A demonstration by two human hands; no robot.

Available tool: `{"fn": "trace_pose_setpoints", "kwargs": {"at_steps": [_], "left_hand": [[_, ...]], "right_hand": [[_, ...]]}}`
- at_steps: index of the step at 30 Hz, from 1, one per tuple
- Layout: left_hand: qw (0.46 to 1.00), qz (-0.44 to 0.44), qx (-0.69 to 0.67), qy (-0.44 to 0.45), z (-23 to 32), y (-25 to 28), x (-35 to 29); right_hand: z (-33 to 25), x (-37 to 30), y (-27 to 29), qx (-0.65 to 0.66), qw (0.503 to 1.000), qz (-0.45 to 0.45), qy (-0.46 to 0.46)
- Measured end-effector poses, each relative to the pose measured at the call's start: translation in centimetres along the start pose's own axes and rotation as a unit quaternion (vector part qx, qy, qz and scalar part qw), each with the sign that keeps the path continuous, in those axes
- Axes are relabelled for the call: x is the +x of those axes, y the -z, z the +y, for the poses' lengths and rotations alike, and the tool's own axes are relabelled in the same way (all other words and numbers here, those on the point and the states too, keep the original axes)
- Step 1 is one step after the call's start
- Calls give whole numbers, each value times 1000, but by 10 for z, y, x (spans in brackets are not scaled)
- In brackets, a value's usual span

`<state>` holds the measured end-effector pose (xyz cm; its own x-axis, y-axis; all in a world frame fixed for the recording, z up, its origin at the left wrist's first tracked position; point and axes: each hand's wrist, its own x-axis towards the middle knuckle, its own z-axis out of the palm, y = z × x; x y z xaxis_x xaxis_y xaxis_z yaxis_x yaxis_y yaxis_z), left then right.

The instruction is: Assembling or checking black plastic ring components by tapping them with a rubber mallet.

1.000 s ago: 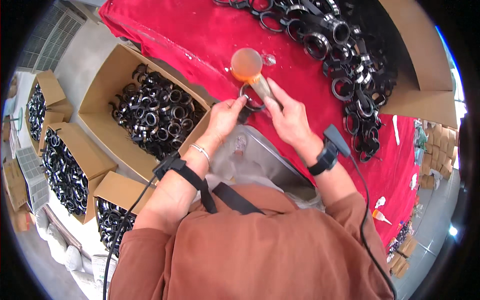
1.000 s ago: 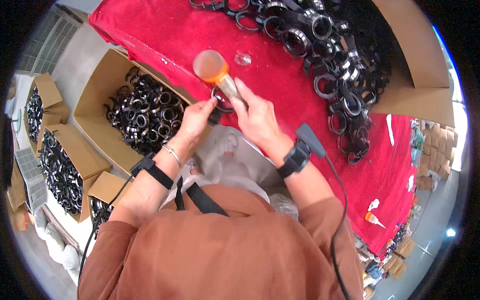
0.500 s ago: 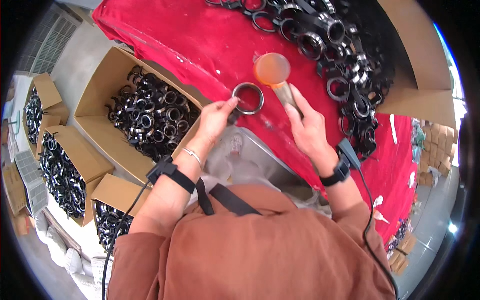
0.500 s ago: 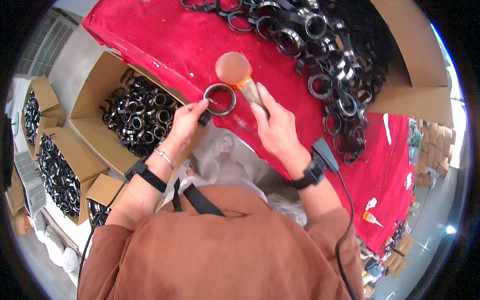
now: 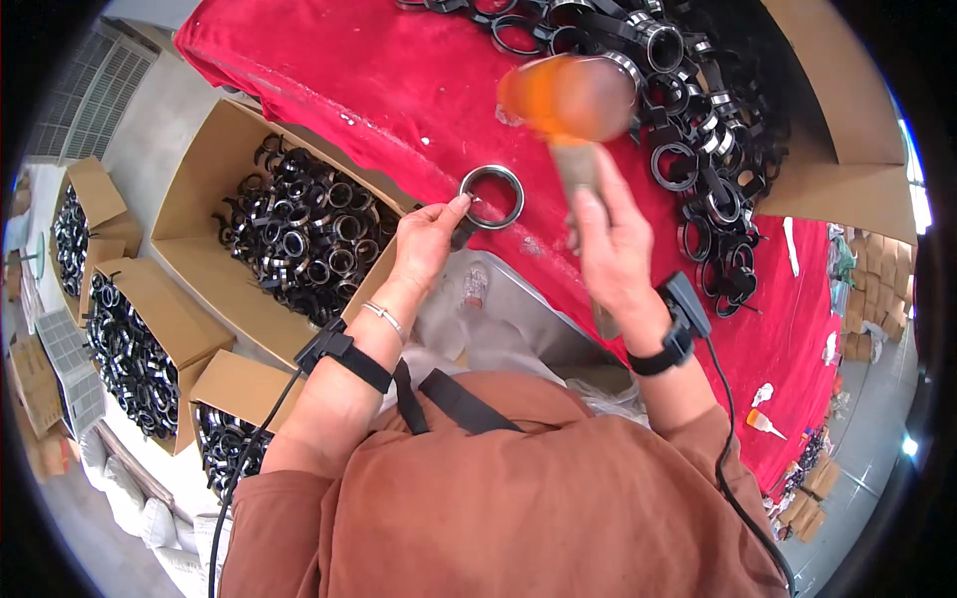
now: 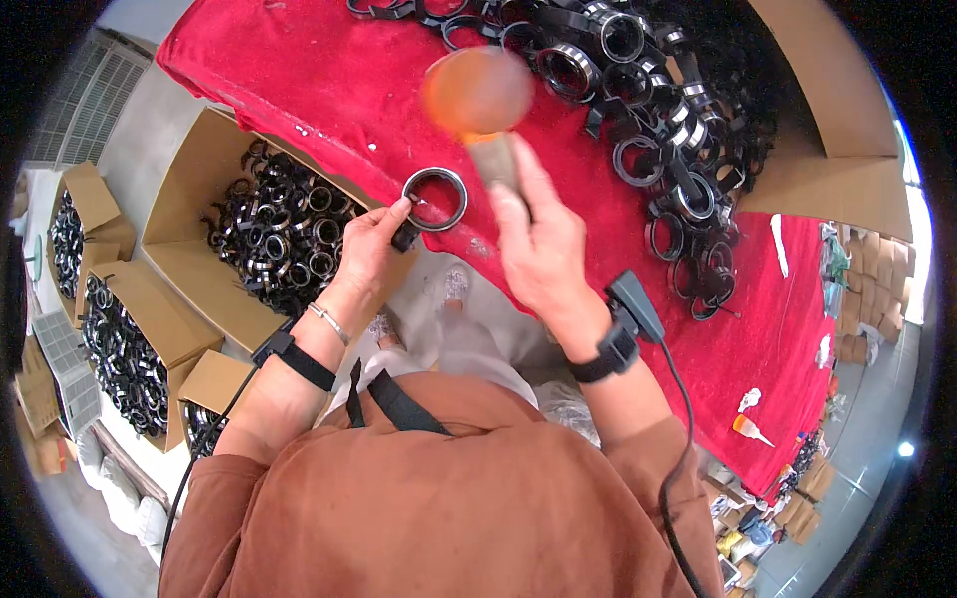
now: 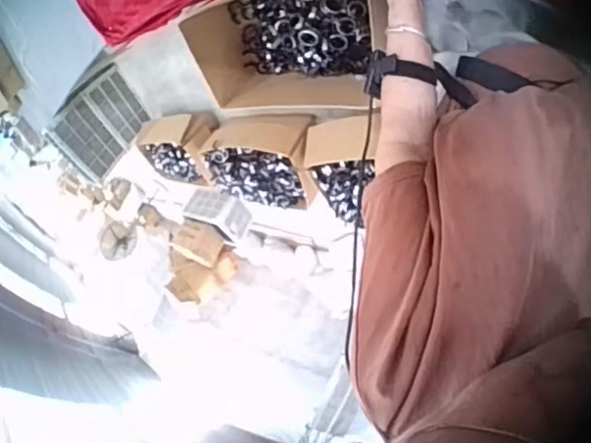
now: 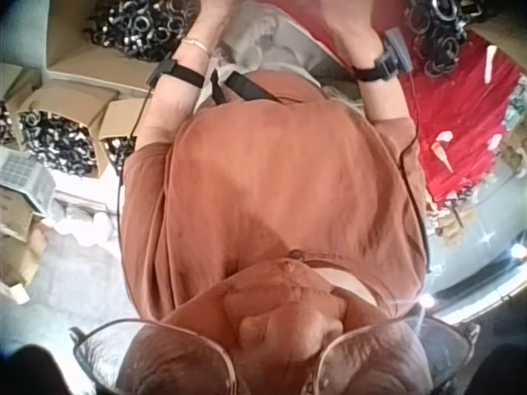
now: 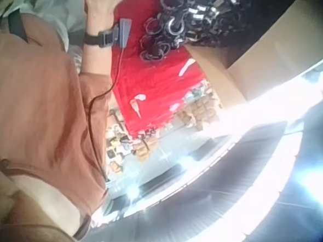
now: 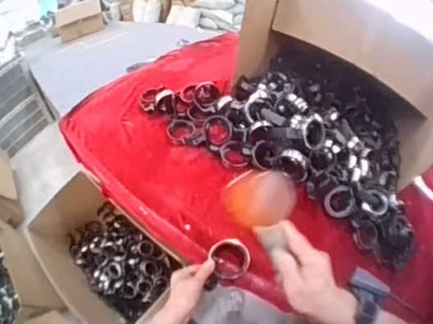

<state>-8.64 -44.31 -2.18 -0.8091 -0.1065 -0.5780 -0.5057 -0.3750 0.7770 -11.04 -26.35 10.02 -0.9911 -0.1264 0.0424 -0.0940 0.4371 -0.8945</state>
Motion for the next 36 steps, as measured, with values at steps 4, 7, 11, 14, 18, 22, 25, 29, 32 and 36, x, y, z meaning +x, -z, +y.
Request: {"fn": "trace_pose_setpoints", "kwargs": {"at_steps": [4, 7, 11, 14, 18, 22, 25, 29, 32, 36], "left_hand": [[999, 12, 48, -22, 7, -8, -5], [998, 8, 54, -23, 3, -10, -4], [999, 11, 39, -13, 7, -4, -6], [1000, 11, 11, -4, 9, -4, -6], [999, -13, 35, -37, 11, -16, -6], [990, 14, 128, -63, 13, 15, -9], [989, 79, 112, -50, 28, 51, -27], [891, 154, 397, -159, 31, 186, -10], [743, 210, 575, -268, 48, 147, 8], [720, -11, 503, -479, 54, -18, 3]], "right_hand": [[40, -39, 9, -9, 999, 48, -5], [44, -44, 18, -95, 981, -10, -169], [12, -42, 24, 21, 991, 42, -122], [-2, -65, 25, 59, 993, 78, -72], [37, -102, 11, -18, 987, -6, -160], [35, -104, 21, -14, 986, -30, -163], [43, -117, 45, 9, 980, -20, -197], [55, -140, 63, 63, 960, 37, -271], [75, -161, 72, 126, 947, 143, -258], [75, -177, 95, 168, 925, 210, -269]]}}
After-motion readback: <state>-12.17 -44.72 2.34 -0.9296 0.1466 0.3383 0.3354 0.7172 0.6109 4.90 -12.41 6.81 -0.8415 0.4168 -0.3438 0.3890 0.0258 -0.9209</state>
